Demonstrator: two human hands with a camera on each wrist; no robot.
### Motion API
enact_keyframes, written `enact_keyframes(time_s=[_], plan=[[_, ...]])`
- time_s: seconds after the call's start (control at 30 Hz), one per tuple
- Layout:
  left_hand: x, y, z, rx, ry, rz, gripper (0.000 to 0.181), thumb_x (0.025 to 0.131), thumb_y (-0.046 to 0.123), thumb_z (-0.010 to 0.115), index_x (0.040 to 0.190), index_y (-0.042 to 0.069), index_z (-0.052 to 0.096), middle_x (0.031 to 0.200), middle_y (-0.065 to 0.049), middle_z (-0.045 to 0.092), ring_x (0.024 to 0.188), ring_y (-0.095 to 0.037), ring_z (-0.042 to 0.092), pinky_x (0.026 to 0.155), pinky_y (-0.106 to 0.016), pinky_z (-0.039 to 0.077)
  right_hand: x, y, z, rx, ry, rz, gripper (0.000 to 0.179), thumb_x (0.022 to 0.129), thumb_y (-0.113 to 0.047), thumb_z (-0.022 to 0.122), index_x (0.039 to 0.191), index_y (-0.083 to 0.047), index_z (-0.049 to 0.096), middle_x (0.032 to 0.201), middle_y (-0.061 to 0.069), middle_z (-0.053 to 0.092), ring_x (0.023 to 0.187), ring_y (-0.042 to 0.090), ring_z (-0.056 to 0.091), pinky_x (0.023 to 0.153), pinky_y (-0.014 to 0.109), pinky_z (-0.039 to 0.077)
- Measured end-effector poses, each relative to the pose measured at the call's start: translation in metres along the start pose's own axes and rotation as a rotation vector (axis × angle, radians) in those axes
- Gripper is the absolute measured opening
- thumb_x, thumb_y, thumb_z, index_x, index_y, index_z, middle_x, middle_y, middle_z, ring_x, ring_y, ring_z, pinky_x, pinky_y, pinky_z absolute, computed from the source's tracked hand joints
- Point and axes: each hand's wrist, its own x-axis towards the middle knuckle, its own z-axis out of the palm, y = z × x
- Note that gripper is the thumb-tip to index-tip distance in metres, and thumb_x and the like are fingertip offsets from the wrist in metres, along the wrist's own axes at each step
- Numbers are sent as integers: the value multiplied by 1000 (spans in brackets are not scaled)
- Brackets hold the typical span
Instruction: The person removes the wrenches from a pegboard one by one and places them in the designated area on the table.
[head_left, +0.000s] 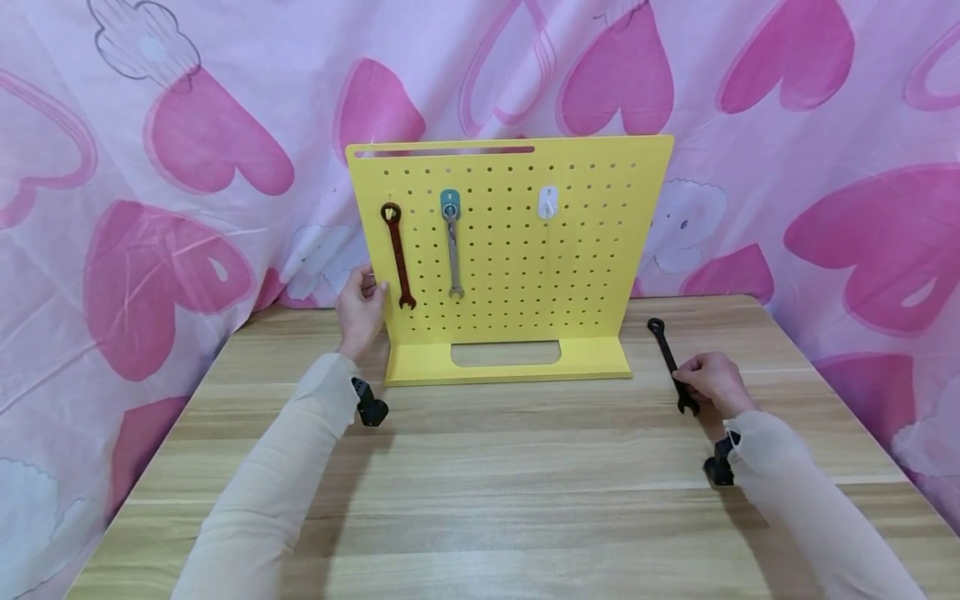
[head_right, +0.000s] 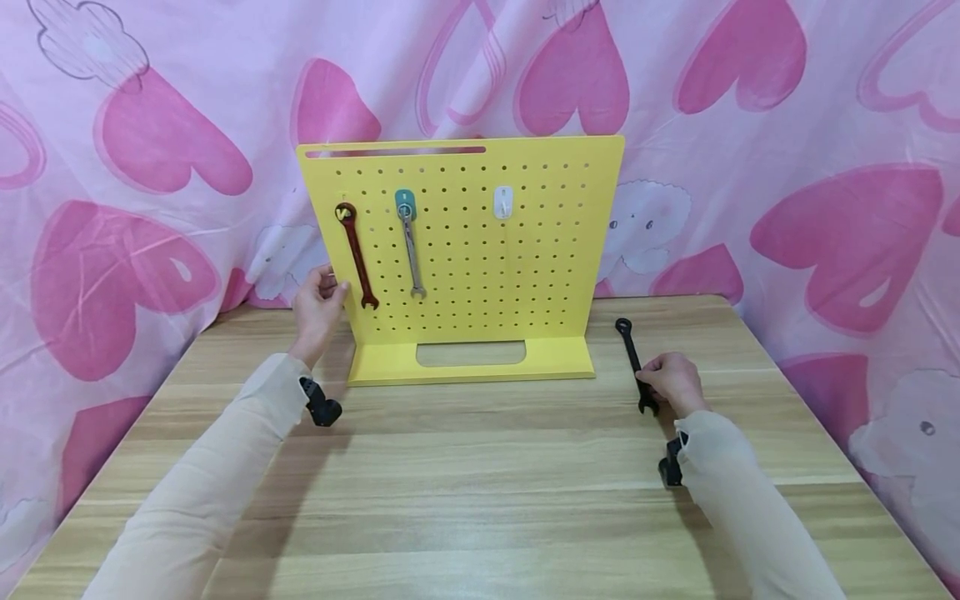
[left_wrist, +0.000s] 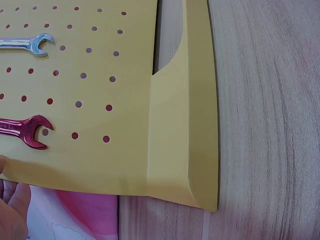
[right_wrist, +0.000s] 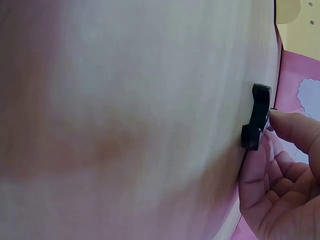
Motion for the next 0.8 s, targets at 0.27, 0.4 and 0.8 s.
enact_keyframes(time_s=[0.27,0.4,0.8], plan=[[-2,1,1,9,-6,-5,30,91,5,59,120,0,56,111,-19,62,99,-27,58,90,-36,50,-6,2,-2,63,-33,8,29,91,-13,58,104,12,57,77,1,61,66,9,56,59,23,53],[-2,1,1,9,-8,-3,29,91,5,59,119,0,56,110,-19,62,99,-27,58,90,-36,50,-10,5,-6,147,-67,-3,37,94,-15,54,116,15,52,78,-3,63,69,6,58,63,23,54],[-1,-1,-1,8,-2,17,29,90,6,60,118,1,57,109,-18,62,98,-26,58,89,-36,50,-20,-19,-11,233,75,-119,50,93,-32,56,123,9,52,90,-1,61,72,0,57,65,19,54]])
